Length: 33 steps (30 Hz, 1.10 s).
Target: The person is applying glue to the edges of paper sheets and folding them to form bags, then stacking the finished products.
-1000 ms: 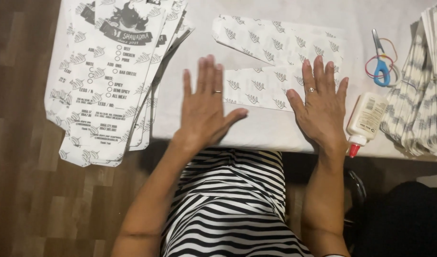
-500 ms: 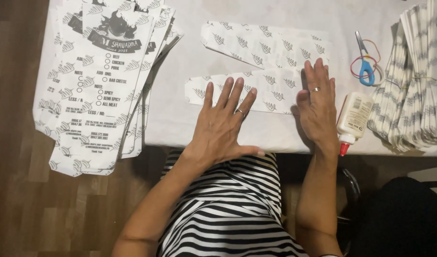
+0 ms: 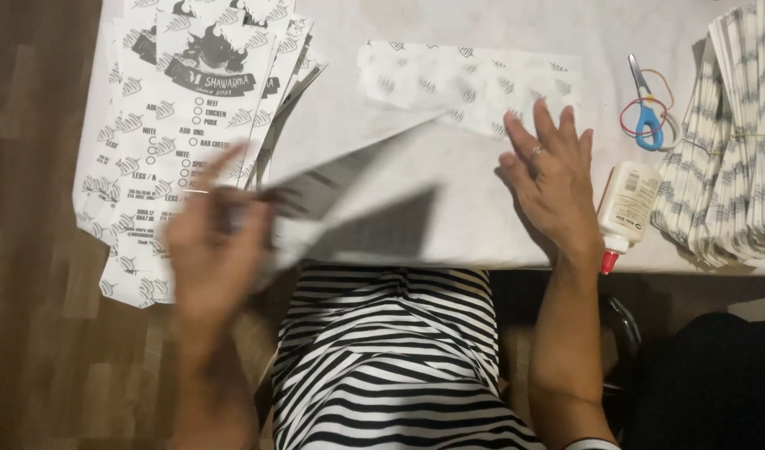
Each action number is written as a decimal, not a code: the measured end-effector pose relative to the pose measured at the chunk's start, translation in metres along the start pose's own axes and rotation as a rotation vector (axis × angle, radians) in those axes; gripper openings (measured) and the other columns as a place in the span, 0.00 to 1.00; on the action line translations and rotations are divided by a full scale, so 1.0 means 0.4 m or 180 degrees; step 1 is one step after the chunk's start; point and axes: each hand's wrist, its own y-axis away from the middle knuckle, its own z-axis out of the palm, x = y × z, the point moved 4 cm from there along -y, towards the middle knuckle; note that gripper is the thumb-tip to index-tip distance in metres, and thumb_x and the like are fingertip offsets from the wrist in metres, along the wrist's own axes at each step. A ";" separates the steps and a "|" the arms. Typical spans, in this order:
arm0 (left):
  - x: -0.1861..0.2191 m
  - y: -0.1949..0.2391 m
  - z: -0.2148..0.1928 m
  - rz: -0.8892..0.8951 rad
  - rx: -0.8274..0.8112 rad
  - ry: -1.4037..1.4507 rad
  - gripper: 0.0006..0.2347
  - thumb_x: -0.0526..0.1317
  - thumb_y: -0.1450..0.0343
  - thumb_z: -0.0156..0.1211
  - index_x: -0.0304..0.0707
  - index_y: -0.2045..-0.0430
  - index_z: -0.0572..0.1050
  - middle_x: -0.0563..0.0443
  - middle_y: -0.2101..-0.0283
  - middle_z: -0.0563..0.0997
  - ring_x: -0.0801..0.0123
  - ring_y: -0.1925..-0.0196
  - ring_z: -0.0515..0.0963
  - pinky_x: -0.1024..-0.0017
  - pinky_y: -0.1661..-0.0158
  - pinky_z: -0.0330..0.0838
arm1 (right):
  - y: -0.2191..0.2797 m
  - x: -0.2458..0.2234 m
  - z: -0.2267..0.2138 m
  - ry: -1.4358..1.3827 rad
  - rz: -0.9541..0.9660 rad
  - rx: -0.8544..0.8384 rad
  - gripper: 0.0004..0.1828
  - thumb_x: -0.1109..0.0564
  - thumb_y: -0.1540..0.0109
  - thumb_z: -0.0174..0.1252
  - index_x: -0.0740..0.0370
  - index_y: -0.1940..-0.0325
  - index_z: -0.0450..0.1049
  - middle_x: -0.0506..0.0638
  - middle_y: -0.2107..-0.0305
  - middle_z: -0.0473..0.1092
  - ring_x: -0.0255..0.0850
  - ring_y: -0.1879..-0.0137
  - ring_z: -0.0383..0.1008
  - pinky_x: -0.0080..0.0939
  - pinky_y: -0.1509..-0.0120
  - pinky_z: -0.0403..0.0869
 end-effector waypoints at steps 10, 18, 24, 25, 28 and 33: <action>-0.165 -0.036 -0.061 -0.0625 0.0583 -0.2083 0.27 0.38 0.25 0.74 0.23 0.37 0.65 0.23 0.54 0.81 0.29 0.55 0.76 0.40 0.58 0.67 | 0.073 -0.013 -0.014 -0.0772 -0.0727 0.0018 0.21 0.52 0.34 0.63 0.48 0.36 0.73 0.56 0.27 0.58 0.57 0.16 0.45 0.81 0.20 0.26; 0.019 -0.003 0.161 0.1495 -0.0064 -0.0536 0.10 0.32 0.23 0.59 0.26 0.50 0.72 0.28 0.48 0.75 0.35 0.45 0.76 0.46 0.43 0.72 | 0.213 0.190 -0.137 0.1124 0.0775 0.1065 0.28 0.51 0.30 0.69 0.77 0.34 0.79 0.71 0.51 0.66 0.67 0.46 0.61 0.66 0.45 0.63; 0.089 0.033 0.304 0.1812 -0.0778 -0.1140 0.17 0.43 0.27 0.66 0.28 0.51 0.73 0.32 0.43 0.77 0.41 0.40 0.75 0.52 0.42 0.74 | 0.234 0.200 -0.174 0.0409 0.1994 0.0471 0.28 0.40 0.34 0.71 0.66 0.55 0.70 0.56 0.66 0.71 0.51 0.63 0.69 0.54 0.59 0.68; 0.083 0.032 0.304 0.1823 -0.0785 -0.1131 0.17 0.43 0.27 0.66 0.28 0.51 0.73 0.32 0.43 0.77 0.41 0.40 0.75 0.52 0.42 0.74 | 0.233 0.198 -0.175 0.0413 0.2008 0.0478 0.28 0.40 0.34 0.71 0.66 0.55 0.70 0.56 0.66 0.71 0.51 0.63 0.69 0.54 0.59 0.68; 0.067 0.025 0.295 0.1954 -0.0721 -0.1304 0.15 0.43 0.27 0.66 0.30 0.53 0.74 0.38 0.47 0.79 0.47 0.44 0.77 0.58 0.52 0.78 | 0.243 0.200 -0.167 -0.0161 0.2429 0.0698 0.35 0.45 0.41 0.75 0.70 0.40 0.73 0.55 0.60 0.76 0.43 0.59 0.75 0.46 0.58 0.73; 0.067 -0.008 0.265 0.1789 -0.1214 -0.0714 0.11 0.41 0.25 0.61 0.33 0.54 0.77 0.37 0.48 0.82 0.43 0.43 0.80 0.52 0.56 0.81 | 0.284 0.276 -0.124 -0.3045 0.1755 0.2321 0.16 0.61 0.40 0.72 0.66 0.51 0.78 0.46 0.58 0.78 0.36 0.52 0.80 0.38 0.45 0.83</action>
